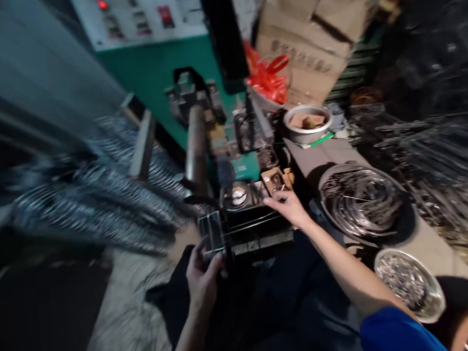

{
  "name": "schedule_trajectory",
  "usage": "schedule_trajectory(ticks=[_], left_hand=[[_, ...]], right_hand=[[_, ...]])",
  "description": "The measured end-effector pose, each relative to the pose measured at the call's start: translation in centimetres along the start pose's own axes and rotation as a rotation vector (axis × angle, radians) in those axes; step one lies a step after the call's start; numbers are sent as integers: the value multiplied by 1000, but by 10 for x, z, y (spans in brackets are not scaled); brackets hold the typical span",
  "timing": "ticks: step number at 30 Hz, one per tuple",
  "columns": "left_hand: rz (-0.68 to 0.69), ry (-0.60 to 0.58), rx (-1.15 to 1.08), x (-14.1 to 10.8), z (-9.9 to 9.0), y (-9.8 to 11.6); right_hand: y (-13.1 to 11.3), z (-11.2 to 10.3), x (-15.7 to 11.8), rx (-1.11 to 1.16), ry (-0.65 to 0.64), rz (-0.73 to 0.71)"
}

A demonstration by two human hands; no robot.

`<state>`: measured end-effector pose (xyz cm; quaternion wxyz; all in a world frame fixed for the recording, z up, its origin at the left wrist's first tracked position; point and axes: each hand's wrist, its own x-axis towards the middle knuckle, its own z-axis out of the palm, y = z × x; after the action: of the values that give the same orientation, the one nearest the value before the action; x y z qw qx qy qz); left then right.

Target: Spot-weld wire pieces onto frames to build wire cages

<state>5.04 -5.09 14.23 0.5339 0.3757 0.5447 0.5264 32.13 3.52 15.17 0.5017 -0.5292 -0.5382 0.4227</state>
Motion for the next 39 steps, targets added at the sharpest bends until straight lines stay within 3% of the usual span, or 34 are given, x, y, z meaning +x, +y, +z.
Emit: schedule_trajectory(ticks=[6,14,39], left_hand=[[-1,-9,-62,-1,-3,-8],[1,-6,-72,2,1,-7],[-3,6,-158,13,12,-3]], right_hand=[[-1,24,4,-72,-85,38],[-8,36,5,-208,-106,24],[-8,36,31,-322,-74,-24]])
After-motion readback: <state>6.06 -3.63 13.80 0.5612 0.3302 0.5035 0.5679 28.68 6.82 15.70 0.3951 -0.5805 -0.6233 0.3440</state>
